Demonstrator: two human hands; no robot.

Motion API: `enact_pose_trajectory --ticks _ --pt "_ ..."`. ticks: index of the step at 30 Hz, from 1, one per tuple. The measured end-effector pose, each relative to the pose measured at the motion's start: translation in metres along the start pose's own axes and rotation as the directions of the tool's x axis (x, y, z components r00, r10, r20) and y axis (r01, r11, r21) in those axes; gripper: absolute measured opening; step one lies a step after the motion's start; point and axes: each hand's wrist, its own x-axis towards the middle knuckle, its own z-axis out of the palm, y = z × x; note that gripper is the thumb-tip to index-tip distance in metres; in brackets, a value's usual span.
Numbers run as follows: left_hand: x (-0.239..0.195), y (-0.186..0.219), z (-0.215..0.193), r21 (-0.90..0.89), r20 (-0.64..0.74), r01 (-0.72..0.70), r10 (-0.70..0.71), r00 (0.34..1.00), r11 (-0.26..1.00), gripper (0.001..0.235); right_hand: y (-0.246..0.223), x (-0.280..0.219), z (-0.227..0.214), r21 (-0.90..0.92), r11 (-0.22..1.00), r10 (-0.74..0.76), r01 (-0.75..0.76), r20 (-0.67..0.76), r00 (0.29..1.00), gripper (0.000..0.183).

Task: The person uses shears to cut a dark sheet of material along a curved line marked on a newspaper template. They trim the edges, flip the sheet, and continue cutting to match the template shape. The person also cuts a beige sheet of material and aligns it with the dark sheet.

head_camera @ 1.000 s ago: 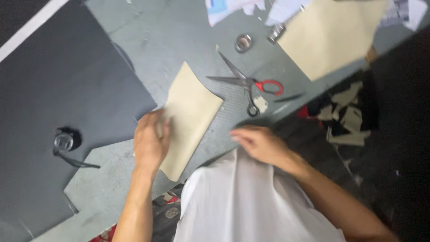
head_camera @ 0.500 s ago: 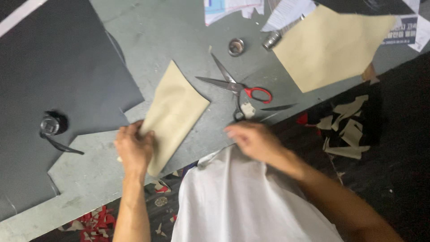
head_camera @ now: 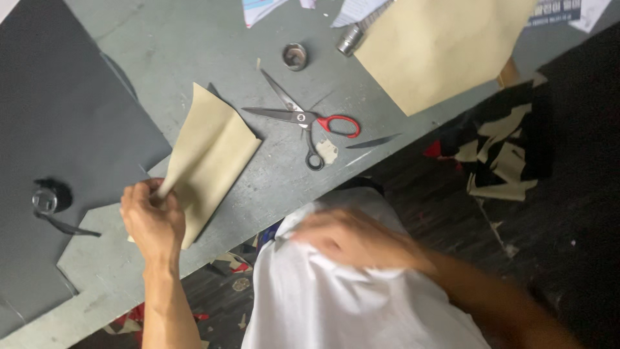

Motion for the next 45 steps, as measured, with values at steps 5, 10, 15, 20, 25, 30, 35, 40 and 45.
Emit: enact_pose_trajectory --ticks 5,10,15,20,25,30,35,40,45 --pt "-0.009 -0.011 0.005 -0.033 0.136 0.095 -0.090 0.987 0.995 0.022 0.010 -0.064 -0.009 0.113 0.971 0.227 -0.209 -0.172 0.959 0.029" --pt "-0.017 -0.026 0.011 -0.051 0.103 -0.025 0.030 0.994 0.998 0.016 0.042 -0.081 -0.007 0.089 0.861 0.485 -0.501 -0.440 0.756 0.032" --pt "0.002 -0.031 0.009 -0.264 0.187 0.140 -0.092 0.978 0.954 0.015 0.068 -0.093 -0.009 0.079 0.764 0.562 -0.641 -0.570 0.600 0.037" --pt "0.029 -0.070 -0.025 -0.110 0.042 -0.156 0.161 0.986 0.982 0.012 0.068 -0.134 0.044 0.105 0.651 0.670 -0.752 -0.546 0.503 0.042" --pt "0.056 -0.074 -0.042 -0.298 -0.106 -0.351 0.335 0.936 0.887 0.014 0.079 -0.149 0.085 0.120 0.579 0.710 -0.806 -0.561 0.426 0.047" --pt "0.041 -0.080 -0.057 -0.293 -0.111 -0.397 0.382 0.918 0.870 0.013 0.111 -0.137 0.172 0.088 0.608 0.727 -0.789 -0.463 0.508 0.053" --pt "0.049 -0.084 -0.074 -0.424 -0.131 -0.436 0.422 0.897 0.794 0.013 0.101 -0.095 0.238 0.108 0.639 0.720 -0.761 -0.432 0.543 0.059" --pt "0.077 -0.078 -0.097 -0.384 -0.232 -0.582 0.535 0.812 0.717 0.011 0.049 -0.073 0.221 0.247 0.476 0.848 -0.844 -0.383 0.366 0.064" --pt "0.047 -0.088 -0.133 -0.325 -0.412 -0.696 0.567 0.714 0.641 0.005 0.016 -0.059 0.198 0.269 0.507 0.764 -0.819 -0.581 0.282 0.061"
